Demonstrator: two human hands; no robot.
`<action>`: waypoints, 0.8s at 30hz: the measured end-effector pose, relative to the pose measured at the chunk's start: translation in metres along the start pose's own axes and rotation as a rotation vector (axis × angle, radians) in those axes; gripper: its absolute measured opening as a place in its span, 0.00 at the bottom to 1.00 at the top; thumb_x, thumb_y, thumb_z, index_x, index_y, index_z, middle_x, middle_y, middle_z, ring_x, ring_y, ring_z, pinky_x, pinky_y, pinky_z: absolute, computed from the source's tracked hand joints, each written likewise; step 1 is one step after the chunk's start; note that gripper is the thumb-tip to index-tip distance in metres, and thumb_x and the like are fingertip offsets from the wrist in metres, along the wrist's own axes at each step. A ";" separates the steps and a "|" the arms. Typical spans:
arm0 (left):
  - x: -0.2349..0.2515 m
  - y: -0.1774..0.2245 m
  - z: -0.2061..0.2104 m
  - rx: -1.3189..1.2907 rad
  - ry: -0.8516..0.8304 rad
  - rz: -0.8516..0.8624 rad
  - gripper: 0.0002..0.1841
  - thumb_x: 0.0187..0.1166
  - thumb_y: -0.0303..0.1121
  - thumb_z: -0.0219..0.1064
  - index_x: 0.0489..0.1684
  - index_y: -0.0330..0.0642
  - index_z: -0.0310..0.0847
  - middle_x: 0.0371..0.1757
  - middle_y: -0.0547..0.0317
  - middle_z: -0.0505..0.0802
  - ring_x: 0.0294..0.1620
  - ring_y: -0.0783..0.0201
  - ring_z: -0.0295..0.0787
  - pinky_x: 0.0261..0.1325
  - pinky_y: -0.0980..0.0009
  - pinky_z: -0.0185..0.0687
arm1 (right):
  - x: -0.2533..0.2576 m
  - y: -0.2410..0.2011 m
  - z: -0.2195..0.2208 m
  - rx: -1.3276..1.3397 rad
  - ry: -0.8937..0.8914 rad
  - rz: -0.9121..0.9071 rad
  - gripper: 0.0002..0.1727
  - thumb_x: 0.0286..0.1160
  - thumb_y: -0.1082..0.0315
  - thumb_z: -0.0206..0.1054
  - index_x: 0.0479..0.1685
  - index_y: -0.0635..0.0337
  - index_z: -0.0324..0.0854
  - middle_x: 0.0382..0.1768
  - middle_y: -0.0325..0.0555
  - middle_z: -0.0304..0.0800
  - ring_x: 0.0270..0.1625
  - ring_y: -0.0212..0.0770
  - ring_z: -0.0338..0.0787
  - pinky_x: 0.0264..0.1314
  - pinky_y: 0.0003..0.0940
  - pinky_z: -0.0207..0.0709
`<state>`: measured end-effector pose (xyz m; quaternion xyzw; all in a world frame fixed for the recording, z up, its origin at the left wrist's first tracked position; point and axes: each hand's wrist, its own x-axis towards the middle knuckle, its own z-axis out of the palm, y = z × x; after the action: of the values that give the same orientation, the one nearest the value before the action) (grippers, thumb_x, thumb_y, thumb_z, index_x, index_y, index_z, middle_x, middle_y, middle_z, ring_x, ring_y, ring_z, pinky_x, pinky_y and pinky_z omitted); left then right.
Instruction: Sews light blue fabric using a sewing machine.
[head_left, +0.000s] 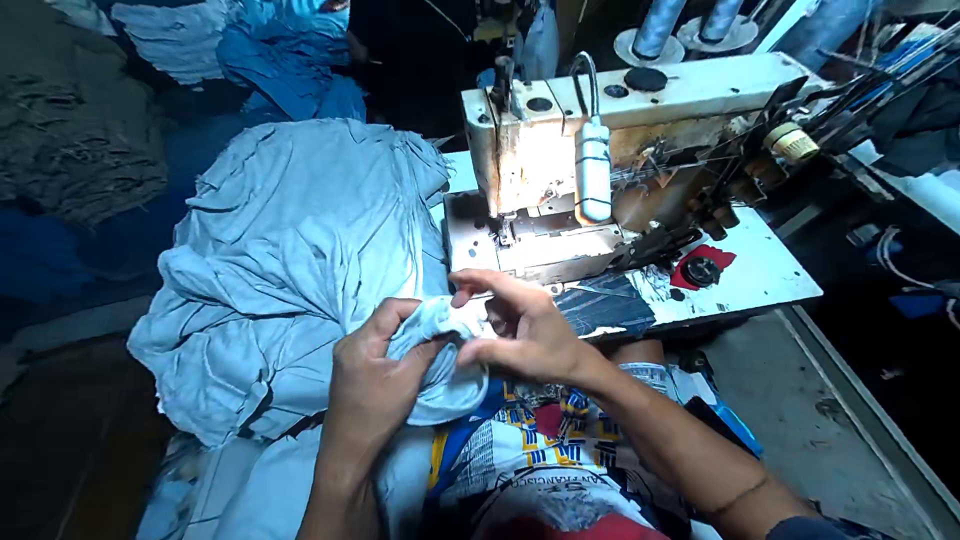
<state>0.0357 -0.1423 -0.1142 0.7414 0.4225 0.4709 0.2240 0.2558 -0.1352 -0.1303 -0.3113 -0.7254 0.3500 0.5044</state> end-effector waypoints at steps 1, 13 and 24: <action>0.001 0.001 0.001 0.006 -0.032 0.006 0.15 0.71 0.43 0.78 0.53 0.53 0.88 0.47 0.72 0.95 0.48 0.74 0.92 0.55 0.70 0.91 | -0.001 -0.005 0.005 0.048 -0.034 0.000 0.34 0.67 0.62 0.82 0.74 0.63 0.79 0.49 0.46 0.91 0.33 0.27 0.83 0.36 0.24 0.82; -0.011 0.030 -0.069 0.289 -0.297 0.376 0.22 0.66 0.66 0.76 0.45 0.64 0.92 0.53 0.60 0.88 0.40 0.73 0.86 0.37 0.72 0.83 | 0.027 -0.092 -0.014 -0.500 0.265 -0.398 0.14 0.60 0.78 0.71 0.48 0.68 0.88 0.29 0.42 0.89 0.26 0.30 0.84 0.24 0.28 0.80; 0.006 0.046 -0.212 0.452 -0.062 0.361 0.16 0.67 0.42 0.74 0.40 0.38 0.86 0.73 0.50 0.83 0.69 0.63 0.81 0.71 0.66 0.77 | 0.100 -0.168 -0.086 -1.004 0.179 -0.360 0.09 0.74 0.59 0.69 0.38 0.52 0.90 0.33 0.38 0.90 0.39 0.35 0.88 0.44 0.43 0.80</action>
<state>-0.1321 -0.1767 0.0192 0.8498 0.3708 0.3741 -0.0214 0.2911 -0.1320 0.0802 -0.4132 -0.7996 -0.1597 0.4053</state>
